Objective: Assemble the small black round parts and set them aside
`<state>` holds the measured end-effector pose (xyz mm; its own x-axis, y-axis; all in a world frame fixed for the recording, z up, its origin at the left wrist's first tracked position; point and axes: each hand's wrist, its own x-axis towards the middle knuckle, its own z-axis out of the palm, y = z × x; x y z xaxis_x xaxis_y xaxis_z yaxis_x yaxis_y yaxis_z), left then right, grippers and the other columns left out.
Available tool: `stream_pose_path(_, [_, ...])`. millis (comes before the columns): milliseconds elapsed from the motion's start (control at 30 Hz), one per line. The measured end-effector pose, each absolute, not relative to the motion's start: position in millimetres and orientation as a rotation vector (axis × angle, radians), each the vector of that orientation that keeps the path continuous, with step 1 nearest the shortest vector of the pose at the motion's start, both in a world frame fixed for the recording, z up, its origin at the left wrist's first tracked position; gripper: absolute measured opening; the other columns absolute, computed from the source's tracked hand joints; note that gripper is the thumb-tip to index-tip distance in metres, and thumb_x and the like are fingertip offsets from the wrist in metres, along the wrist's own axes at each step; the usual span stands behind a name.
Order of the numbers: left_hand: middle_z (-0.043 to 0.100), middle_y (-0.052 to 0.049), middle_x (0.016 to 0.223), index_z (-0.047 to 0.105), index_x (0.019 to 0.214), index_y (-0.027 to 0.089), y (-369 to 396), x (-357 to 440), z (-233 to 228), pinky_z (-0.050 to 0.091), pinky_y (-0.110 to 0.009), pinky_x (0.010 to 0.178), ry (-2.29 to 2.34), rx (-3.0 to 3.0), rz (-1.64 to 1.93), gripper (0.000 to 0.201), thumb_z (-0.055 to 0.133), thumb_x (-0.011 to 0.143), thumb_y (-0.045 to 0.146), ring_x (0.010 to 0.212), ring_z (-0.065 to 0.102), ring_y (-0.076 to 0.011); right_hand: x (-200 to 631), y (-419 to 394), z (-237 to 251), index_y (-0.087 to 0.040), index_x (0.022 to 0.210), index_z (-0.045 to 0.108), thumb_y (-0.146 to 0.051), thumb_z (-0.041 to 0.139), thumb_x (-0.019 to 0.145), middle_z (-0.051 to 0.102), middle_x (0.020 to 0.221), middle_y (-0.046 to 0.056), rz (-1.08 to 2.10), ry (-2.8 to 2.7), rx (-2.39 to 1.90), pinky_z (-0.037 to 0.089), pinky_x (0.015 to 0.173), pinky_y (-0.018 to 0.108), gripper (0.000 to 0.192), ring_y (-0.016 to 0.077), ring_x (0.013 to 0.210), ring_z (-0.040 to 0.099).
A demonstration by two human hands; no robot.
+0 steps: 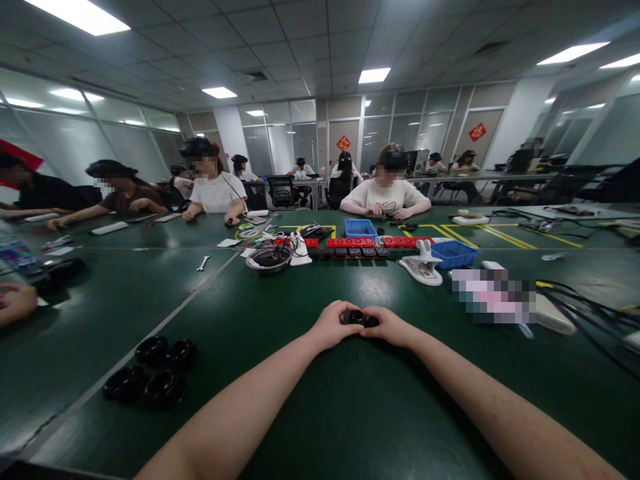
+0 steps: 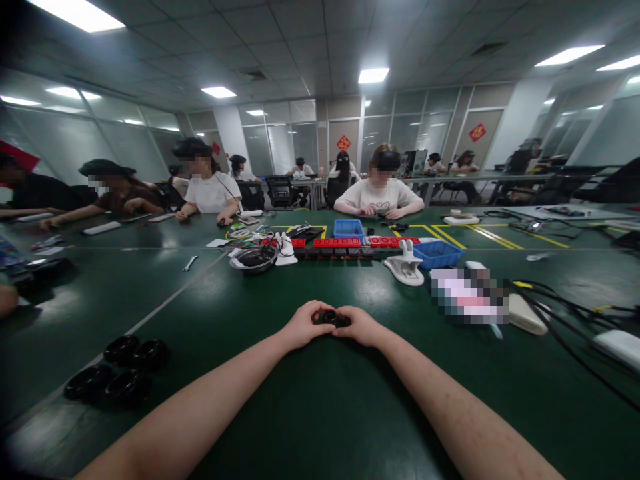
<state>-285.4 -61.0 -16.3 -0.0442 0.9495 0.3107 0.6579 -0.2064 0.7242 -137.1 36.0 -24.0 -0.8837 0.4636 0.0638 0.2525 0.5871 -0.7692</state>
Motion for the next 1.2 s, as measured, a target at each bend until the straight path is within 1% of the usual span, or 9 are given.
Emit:
stream_pose_path(133, [0.048, 0.0, 0.079, 0.055, 0.087, 0.018, -62, -280, -17, 0.036, -0.021, 0.057, 1.773, 1.826, 1.146, 0.033, 0.063, 0.057, 0.031, 0.066, 0.044, -0.0109, -140, 33, -25, -0.014, 0.073, 0.05, -0.029, 0.06, 0.058, 0.047, 0.063, -0.003, 1.086, -2.559, -0.686, 0.031, 0.051, 0.019, 0.023, 0.0097, 0.058, 0.042])
stream_pose_path(200, [0.049, -0.001, 0.08, 0.054, 0.086, 0.018, -61, -275, -19, 0.037, -0.023, 0.061, 1.875, 1.782, 1.19, 0.031, 0.063, 0.058, 0.03, 0.071, 0.046, -0.0126, -144, 28, -27, -0.015, 0.07, 0.048, -0.03, 0.06, 0.057, 0.047, 0.062, -0.003, 0.918, -2.559, -0.809, 0.03, 0.049, 0.019, 0.023, 0.0097, 0.057, 0.042])
stream_pose_path(333, [0.05, -0.002, 0.083, 0.053, 0.086, 0.018, -59, -267, -24, 0.037, -0.027, 0.071, 2.055, 1.723, 1.279, 0.028, 0.06, 0.062, 0.029, 0.08, 0.047, -0.0152, -154, 16, -31, -0.015, 0.071, 0.047, -0.028, 0.054, 0.063, 0.051, 0.067, 0.002, 0.434, -2.522, -1.059, 0.028, 0.051, 0.021, 0.016, 0.012, 0.06, 0.045])
stream_pose_path(433, [0.05, -0.002, 0.083, 0.053, 0.087, 0.018, -60, -269, -23, 0.038, -0.027, 0.071, 2.003, 1.77, 1.26, 0.027, 0.06, 0.062, 0.027, 0.081, 0.047, -0.0154, -155, 10, -31, -0.015, 0.078, 0.049, -0.03, 0.052, 0.066, 0.052, 0.074, 0.005, 0.328, -2.535, -1.051, 0.03, 0.056, 0.023, 0.02, 0.0148, 0.067, 0.047])
stream_pose_path(533, [0.049, -0.002, 0.082, 0.053, 0.088, 0.019, -63, -278, -18, 0.038, -0.025, 0.065, 1.862, 1.846, 1.188, 0.03, 0.061, 0.061, 0.027, 0.075, 0.046, -0.0139, -150, 12, -26, -0.015, 0.095, 0.047, -0.036, 0.057, 0.061, 0.051, 0.088, 0.007, 0.44, -2.557, -0.885, 0.034, 0.065, 0.026, 0.041, 0.0173, 0.078, 0.048])
stream_pose_path(600, [0.049, -0.001, 0.081, 0.054, 0.089, 0.019, -65, -283, -15, 0.037, -0.023, 0.061, 1.789, 1.875, 1.142, 0.031, 0.061, 0.06, 0.029, 0.07, 0.045, -0.0123, -144, 17, -21, -0.017, 0.101, 0.047, -0.038, 0.06, 0.059, 0.049, 0.094, 0.006, 0.586, -2.617, -0.714, 0.035, 0.07, 0.028, 0.049, 0.0182, 0.084, 0.047])
stream_pose_path(700, [0.047, -0.001, 0.079, 0.055, 0.089, 0.019, -67, -286, -13, 0.036, -0.022, 0.058, 1.735, 1.888, 1.115, 0.032, 0.061, 0.06, 0.032, 0.066, 0.043, -0.0109, -137, 27, -15, -0.017, 0.096, 0.052, -0.034, 0.059, 0.061, 0.05, 0.092, 0.005, 0.844, -2.707, -0.514, 0.036, 0.072, 0.028, 0.039, 0.0173, 0.083, 0.048])
stream_pose_path(800, [0.046, -0.001, 0.076, 0.055, 0.089, 0.018, -66, -287, -13, 0.035, -0.021, 0.057, 1.708, 1.888, 1.106, 0.035, 0.061, 0.059, 0.036, 0.064, 0.042, -0.0104, -135, 34, -14, -0.015, 0.092, 0.055, -0.03, 0.057, 0.064, 0.052, 0.086, 0.004, 0.988, -2.706, -0.456, 0.037, 0.071, 0.028, 0.032, 0.0167, 0.08, 0.048])
stream_pose_path(1200, [0.045, 0.0, 0.074, 0.055, 0.09, 0.018, -61, -287, -17, 0.034, -0.021, 0.056, 1.711, 1.885, 1.085, 0.038, 0.061, 0.059, 0.038, 0.062, 0.04, -0.0099, -136, 38, -17, -0.014, 0.084, 0.057, -0.027, 0.057, 0.064, 0.052, 0.078, 0.002, 1.058, -2.663, -0.441, 0.036, 0.067, 0.026, 0.023, 0.0152, 0.075, 0.047])
